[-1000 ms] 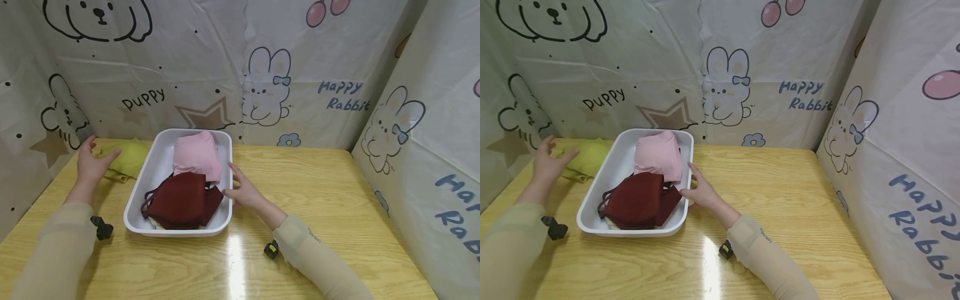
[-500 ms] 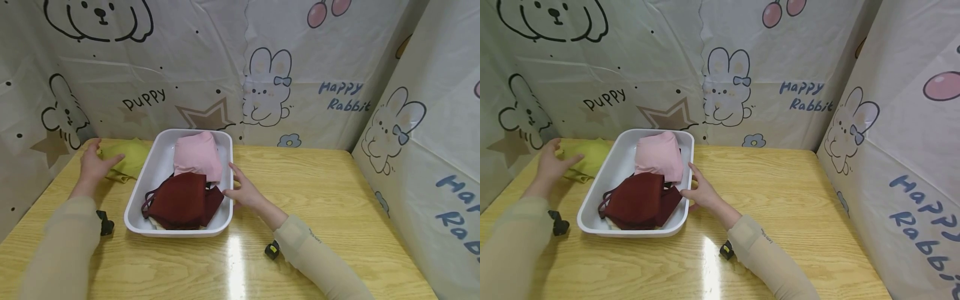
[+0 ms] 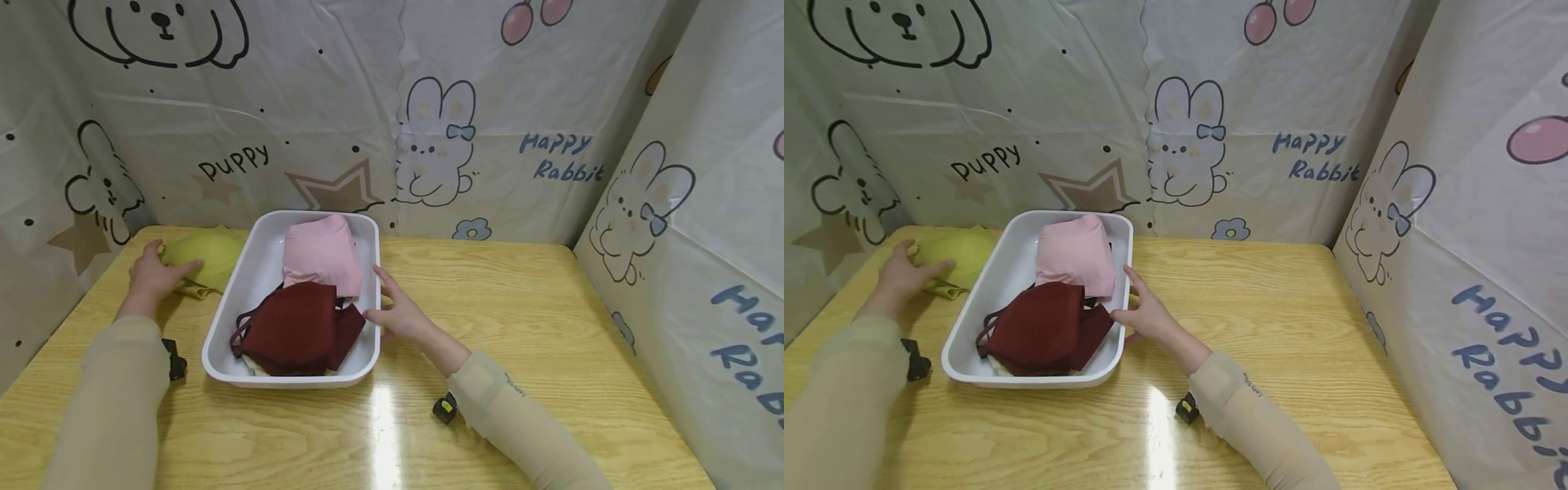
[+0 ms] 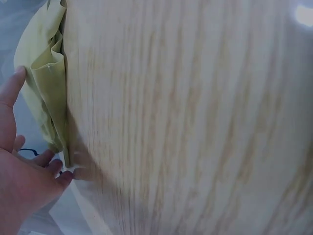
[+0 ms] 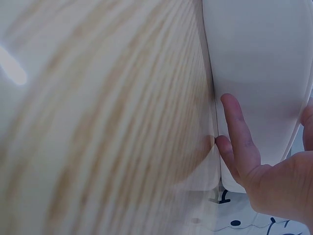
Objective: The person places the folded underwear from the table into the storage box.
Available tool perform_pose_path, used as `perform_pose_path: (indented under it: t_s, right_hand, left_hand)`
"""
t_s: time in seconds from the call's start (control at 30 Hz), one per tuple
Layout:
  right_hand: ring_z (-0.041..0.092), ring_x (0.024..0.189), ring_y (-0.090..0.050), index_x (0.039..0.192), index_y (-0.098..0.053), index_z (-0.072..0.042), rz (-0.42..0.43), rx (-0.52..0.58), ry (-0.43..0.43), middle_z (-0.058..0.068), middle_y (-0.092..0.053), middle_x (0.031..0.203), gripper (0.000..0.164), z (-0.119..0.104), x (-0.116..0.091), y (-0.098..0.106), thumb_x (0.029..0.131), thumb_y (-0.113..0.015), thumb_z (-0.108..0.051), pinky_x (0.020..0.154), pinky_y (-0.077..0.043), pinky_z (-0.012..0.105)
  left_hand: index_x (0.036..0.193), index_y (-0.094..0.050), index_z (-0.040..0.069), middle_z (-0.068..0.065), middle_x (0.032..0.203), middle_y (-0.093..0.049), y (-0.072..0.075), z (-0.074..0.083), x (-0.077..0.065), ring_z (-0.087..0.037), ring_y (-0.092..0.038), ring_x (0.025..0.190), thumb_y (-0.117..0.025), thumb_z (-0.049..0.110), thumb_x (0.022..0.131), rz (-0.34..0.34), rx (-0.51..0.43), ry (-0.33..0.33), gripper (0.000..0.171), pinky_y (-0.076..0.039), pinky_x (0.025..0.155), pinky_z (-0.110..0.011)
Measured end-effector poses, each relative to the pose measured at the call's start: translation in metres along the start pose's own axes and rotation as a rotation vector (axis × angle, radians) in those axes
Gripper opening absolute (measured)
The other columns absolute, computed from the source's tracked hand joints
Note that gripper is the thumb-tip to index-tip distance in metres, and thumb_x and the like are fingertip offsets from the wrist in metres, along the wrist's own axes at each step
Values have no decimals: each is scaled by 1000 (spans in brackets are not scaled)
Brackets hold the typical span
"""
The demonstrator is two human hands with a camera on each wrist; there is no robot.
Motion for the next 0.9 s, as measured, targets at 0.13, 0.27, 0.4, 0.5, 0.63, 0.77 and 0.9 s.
perform_pose_path:
  t_s: [0.13, 0.27, 0.4, 0.5, 0.63, 0.77, 0.9]
  right_hand:
    - [43, 116, -51, 151, -11, -39, -1, 4, -3, 16, -21, 152, 90, 0, 0, -1, 85, -61, -3, 65, -55, 52]
    - [42, 114, -53, 151, -12, -38, 9, 5, -9, 16, -22, 152, 90, 0, 1, -1, 84, -60, -2, 64, -55, 50]
    - [41, 114, -53, 150, -13, -39, 20, 1, -11, 16, -24, 151, 90, 1, 1, -1, 84, -60, -2, 64, -56, 50]
    - [41, 115, -52, 151, -13, -38, 21, -1, -10, 16, -24, 151, 89, 2, 2, 0, 83, -60, -2, 64, -55, 50]
    - [42, 117, -51, 150, -12, -39, 18, -1, -18, 15, -22, 152, 90, 2, 2, 0, 84, -61, -3, 65, -55, 51]
    - [43, 117, -50, 151, -10, -39, 12, 9, -24, 16, -20, 153, 91, 2, 3, 0, 84, -61, -3, 66, -54, 54]
    - [42, 117, -50, 150, -10, -40, 15, 13, -29, 15, -20, 153, 91, 2, 3, 0, 84, -61, -3, 66, -54, 54]
  left_hand:
    - [150, 7, 3, -40, 147, -2, 0, 0, 0, -60, -4, 132, -56, 59, 84, -33, 3, 33, 107, -16, 102, -71]
    - [149, 11, 3, -40, 147, 2, -2, 1, 2, -61, -2, 131, -54, 65, 82, -62, 3, 47, 112, -14, 101, -73]
    - [149, 14, 4, -42, 146, 3, -6, 2, 5, -64, -1, 129, -53, 70, 79, -81, 25, 72, 117, -12, 99, -74]
    - [149, 14, 4, -42, 146, 2, -10, 3, 7, -65, -4, 128, -53, 73, 76, -83, 44, 95, 120, -13, 98, -74]
    - [149, 13, 2, -44, 144, 0, -13, 7, 8, -65, -7, 127, -50, 77, 74, -76, 52, 114, 123, -16, 98, -74]
    - [147, 17, 1, -46, 142, 1, -15, 14, 6, -67, -7, 126, -45, 81, 74, -83, 66, 143, 125, -16, 97, -74]
    - [145, 20, -2, -45, 143, 1, -19, 20, 6, -63, -6, 129, -45, 80, 75, -82, 117, 160, 126, -12, 100, -72]
Point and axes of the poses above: each hand's wrist, its own x-axis towards the middle knuckle, its own y-axis out of the back of the hand, z = x × y, the point moved 1 cm from there along x, towards the middle knuckle
